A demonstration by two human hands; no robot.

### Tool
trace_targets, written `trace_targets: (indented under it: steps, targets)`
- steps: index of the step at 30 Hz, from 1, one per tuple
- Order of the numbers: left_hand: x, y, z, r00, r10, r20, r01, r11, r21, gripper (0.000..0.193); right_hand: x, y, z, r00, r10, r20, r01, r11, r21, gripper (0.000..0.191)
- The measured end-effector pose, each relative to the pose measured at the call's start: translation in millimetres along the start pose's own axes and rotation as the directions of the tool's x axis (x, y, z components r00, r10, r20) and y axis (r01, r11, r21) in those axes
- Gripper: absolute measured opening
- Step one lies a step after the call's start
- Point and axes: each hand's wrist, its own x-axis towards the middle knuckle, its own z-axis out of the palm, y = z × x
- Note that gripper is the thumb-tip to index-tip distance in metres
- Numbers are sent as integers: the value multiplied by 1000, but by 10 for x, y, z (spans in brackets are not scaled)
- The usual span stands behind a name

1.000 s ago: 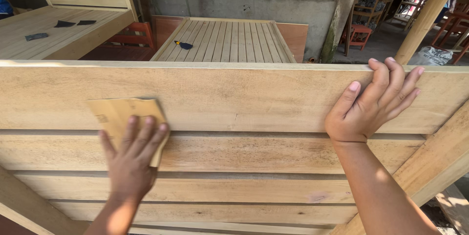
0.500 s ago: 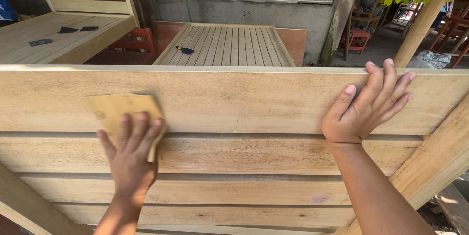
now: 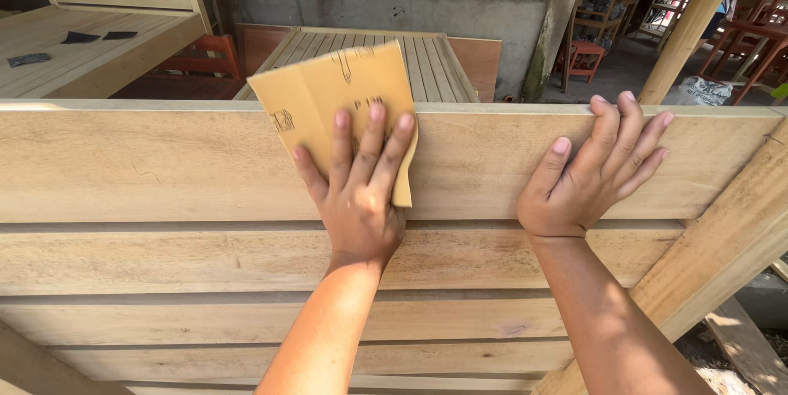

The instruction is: The person sands a wooden headboard using sandpaper, moving the sandpaper back and forth across the slats and edges. The person switches between different pieces of sandpaper during the process.

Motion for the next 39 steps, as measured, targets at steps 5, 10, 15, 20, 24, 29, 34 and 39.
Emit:
trace_targets:
  steps: [5,10,15,20,24,29,34,39]
  targets:
    - [-415,151,-208,989,114,94,-121,990,78,71,4,-6,-1,1000,0,2,0,1000,11,53]
    - [-20,135,141,996,88,28,-85,992,-95,66,-16,4,5,1000,-1,25,0,1000,6,53]
    - [-396,233,-28,988,150,48,-151,988,40,67,-22,10,14,1000,-5,24,5,1000,3,55]
    - [-453,357,-67,981,170,95,-164,984,-68,68,-26,10,30,999,-13,29,13,1000,2,55]
    - [70,482,168,985,171,17,-171,985,-14,70,-46,35,43,999,10,37,-10,1000,-2,54]
    - [-146,506,-150,966,257,29,-258,965,41,62,-47,80,64,998,-32,49,34,999,-33,55]
    - [83,664,-122,970,233,68,-238,967,88,68,-32,62,83,999,-20,37,21,999,-39,54]
    - [531,1034,105,954,286,-88,-289,957,-20,48,-7,33,64,998,35,54,-34,999,-6,55]
